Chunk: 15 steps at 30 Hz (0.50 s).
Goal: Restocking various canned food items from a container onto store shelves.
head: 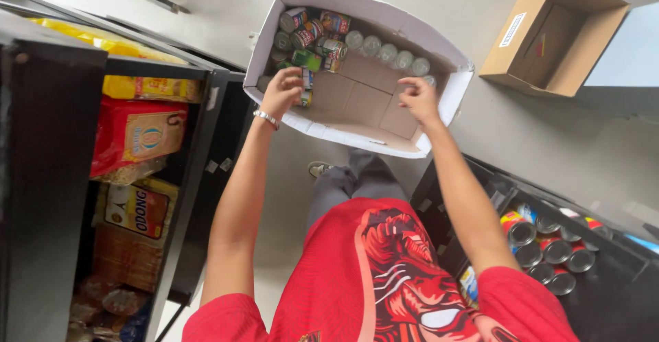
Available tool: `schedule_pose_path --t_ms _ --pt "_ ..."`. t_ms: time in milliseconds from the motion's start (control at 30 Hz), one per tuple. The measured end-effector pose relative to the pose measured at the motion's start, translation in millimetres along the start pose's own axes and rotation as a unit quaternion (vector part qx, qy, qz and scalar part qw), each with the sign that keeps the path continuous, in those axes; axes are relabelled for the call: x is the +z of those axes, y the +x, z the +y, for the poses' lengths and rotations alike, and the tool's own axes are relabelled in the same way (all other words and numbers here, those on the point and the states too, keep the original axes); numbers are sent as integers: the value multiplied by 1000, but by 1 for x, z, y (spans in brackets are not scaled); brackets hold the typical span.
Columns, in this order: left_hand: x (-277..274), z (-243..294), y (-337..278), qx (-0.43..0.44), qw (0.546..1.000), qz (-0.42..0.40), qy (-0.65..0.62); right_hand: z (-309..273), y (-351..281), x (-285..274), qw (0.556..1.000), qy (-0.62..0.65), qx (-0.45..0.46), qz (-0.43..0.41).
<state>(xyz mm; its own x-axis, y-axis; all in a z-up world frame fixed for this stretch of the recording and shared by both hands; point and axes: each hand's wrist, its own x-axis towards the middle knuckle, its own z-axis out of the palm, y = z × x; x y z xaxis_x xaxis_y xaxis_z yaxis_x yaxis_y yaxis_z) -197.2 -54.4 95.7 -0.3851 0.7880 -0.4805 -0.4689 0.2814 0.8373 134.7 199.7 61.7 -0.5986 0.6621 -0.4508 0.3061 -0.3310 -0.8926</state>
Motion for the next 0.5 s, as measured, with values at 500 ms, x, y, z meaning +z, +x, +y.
schedule_pose_path --t_ms 500 --pt "94 -39 -31 -69 988 55 -123 150 215 155 940 -279 -195 -2"
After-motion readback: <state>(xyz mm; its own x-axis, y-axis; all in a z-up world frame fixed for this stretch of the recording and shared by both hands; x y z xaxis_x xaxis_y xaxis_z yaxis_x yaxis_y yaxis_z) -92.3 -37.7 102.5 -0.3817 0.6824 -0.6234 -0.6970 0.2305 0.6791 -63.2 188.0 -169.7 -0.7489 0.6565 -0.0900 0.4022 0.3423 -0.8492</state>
